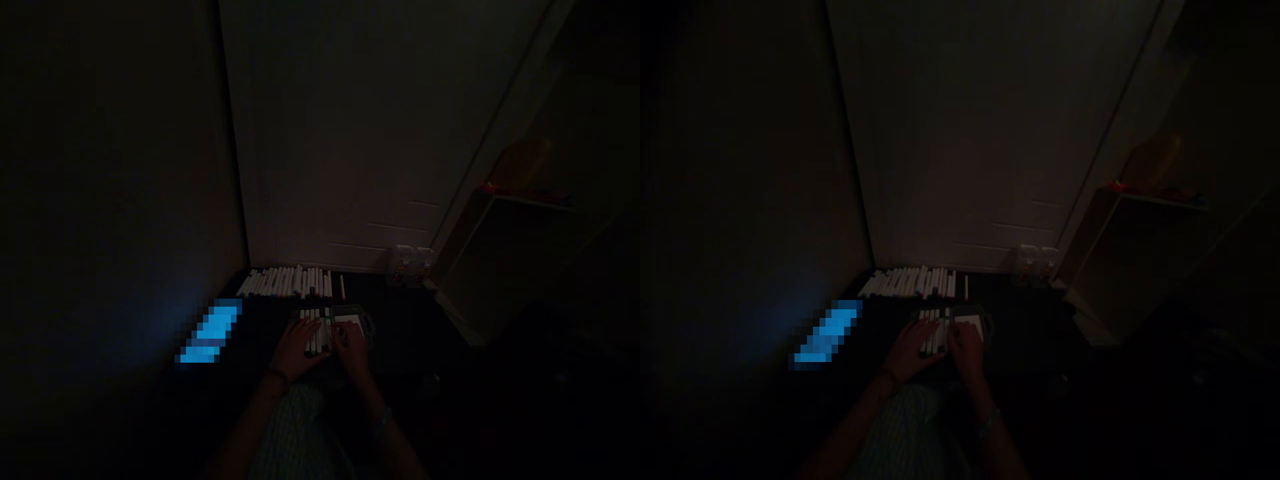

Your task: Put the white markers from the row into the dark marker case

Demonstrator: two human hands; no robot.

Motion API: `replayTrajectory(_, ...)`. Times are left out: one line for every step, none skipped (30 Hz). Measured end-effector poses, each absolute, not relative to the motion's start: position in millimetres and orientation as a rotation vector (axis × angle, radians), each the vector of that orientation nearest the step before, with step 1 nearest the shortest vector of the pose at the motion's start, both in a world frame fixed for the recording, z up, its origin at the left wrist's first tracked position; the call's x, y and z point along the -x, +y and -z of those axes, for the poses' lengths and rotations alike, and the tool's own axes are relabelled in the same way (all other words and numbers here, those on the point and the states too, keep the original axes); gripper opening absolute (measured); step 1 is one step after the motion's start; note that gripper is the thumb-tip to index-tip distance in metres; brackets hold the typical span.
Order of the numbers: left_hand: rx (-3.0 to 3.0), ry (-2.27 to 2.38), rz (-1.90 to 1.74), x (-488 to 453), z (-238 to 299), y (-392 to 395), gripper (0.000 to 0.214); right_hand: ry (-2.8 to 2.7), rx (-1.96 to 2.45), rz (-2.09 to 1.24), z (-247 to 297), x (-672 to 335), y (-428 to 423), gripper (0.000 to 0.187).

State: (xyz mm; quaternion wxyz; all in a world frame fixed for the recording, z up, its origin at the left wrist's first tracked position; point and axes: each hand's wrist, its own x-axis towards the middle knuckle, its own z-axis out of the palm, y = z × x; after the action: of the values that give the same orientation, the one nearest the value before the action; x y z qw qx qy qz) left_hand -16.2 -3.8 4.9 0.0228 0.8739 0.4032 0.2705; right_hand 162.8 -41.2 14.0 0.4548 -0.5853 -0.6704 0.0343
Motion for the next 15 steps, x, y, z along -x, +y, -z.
replayTrajectory(-2.707,1.251,-0.837,16.2,-4.7,-3.9,0.070,-1.653,1.449,-0.073,-14.2,-163.2,-41.0,0.021)
replayTrajectory(-2.707,1.253,-0.836,16.2,-4.4,-4.0,0.070,-1.655,1.455,-0.062,-14.5,-163.4,-40.8,0.023)
replayTrajectory(-2.707,1.255,-0.836,16.2,-3.9,-4.0,0.070,-1.663,1.463,-0.051,-15.0,-163.3,-40.7,0.024)
replayTrajectory(-2.708,1.257,-0.835,16.3,-3.5,-4.1,0.070,-1.673,1.471,-0.042,-15.6,-163.1,-40.7,0.026)
replayTrajectory(-2.708,1.258,-0.833,16.4,-3.0,-4.1,0.070,-1.686,1.478,-0.032,-16.4,-162.7,-40.7,0.027)
replayTrajectory(-2.711,1.257,-0.830,16.4,-2.6,-4.0,0.070,-1.705,1.482,-0.023,-17.3,-162.1,-40.7,0.028)
replayTrajectory(-2.712,1.257,-0.829,16.4,-2.3,-3.9,0.070,-1.724,1.482,-0.011,-18.4,-161.5,-40.9,0.030)
replayTrajectory(-2.712,1.258,-0.828,16.4,-2.1,-3.8,0.070,-1.742,1.479,0.004,-19.6,-160.8,-41.3,0.031)
replayTrajectory(-2.712,1.260,-0.827,16.3,-2.0,-3.7,0.070,-1.760,1.475,0.018,-20.8,-160.2,-41.7,0.032)
replayTrajectory(-2.713,1.261,-0.825,16.3,-1.9,-3.5,0.070,-1.779,1.471,0.030,-22.1,-159.6,-42.3,0.033)
replayTrajectory(-2.714,1.262,-0.823,16.2,-2.0,-3.3,0.070,-1.797,1.471,0.040,-23.2,-159.1,-42.9,0.033)
replayTrajectory(-2.716,1.260,-0.821,16.2,-2.0,-3.2,0.070,-1.814,1.473,0.047,-24.2,-158.8,-43.6,0.033)
replayTrajectory(-2.719,1.256,-0.817,16.2,-2.2,-3.1,0.070,-1.830,1.478,0.052,-24.9,-158.6,-44.2,0.034)
replayTrajectory(-2.722,1.252,-0.814,16.2,-2.3,-3.0,0.070,-1.845,1.484,0.053,-25.4,-158.5,-44.7,0.034)
replayTrajectory(-2.725,1.249,-0.813,16.3,-2.5,-3.0,0.070,-1.854,1.491,0.055,-25.6,-158.4,-45.1,0.034)
